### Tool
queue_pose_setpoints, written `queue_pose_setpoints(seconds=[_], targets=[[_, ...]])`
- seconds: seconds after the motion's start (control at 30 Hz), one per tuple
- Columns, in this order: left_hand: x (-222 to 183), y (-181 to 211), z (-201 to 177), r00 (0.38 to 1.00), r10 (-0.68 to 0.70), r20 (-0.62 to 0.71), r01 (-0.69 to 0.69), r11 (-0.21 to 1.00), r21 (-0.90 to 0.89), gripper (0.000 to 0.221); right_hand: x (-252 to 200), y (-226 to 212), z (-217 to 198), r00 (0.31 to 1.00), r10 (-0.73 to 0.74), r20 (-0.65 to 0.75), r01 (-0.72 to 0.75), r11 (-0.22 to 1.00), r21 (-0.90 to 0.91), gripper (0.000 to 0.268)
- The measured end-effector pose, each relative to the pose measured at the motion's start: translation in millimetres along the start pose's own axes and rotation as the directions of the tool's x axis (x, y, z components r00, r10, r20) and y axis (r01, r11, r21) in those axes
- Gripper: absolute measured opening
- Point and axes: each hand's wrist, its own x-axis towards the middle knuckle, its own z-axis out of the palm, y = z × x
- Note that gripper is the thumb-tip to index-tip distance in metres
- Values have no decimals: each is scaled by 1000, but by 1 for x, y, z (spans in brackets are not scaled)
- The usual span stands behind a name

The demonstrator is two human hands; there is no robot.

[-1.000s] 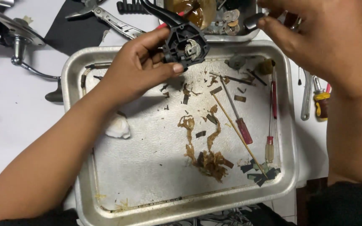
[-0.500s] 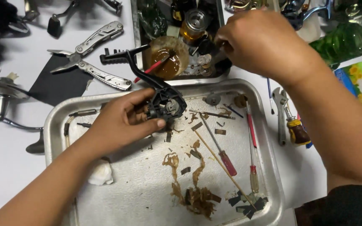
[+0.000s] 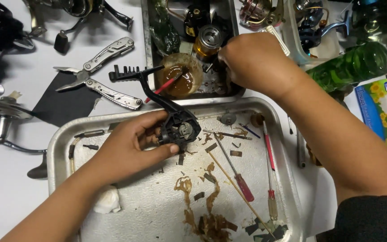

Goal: Disassembling and reassembling the internal gear mechanism of a fishing reel on a work tray.

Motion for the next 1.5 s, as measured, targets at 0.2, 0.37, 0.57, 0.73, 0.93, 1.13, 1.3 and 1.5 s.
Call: queue_pose_setpoints(seconds=[0.2,0.37,0.57,0.73,0.93,1.13,1.3,1.5], targets=[[-1,2,0,999,-26,24,25,998,64,72,-8,14,-20,993,109,-54,-109,994,13,21],[-2,5,1,1000,-16,19,16,1000,-18,66,-2,12,-8,998,68,12,-68,998,14,16],[-2,6,-1,999,-15,43,15,1000,1,67,-4,13,-16,996,86,-33,-84,995,57,12],[-1,4,0,1000,-18,17,17,999,36,67,7,15,8,988,50,-144,-55,998,-34,23],[-1,3,-1,999,-47,11,47,999,23,72,18,12,26,988,69,-138,-73,997,-20,23],[-1,1,-1,998,-65,-1,65,994,90,78,12,7,23,991,47,-126,-44,999,25,25],[-2,4,0,998,-61,-3,61,994,88,76,16,4,27,989,38,-145,-36,999,20,42],[-2,3,0,999,-39,9,39,996,84,68,16,2,27,991,87,-106,-84,996,35,41]])
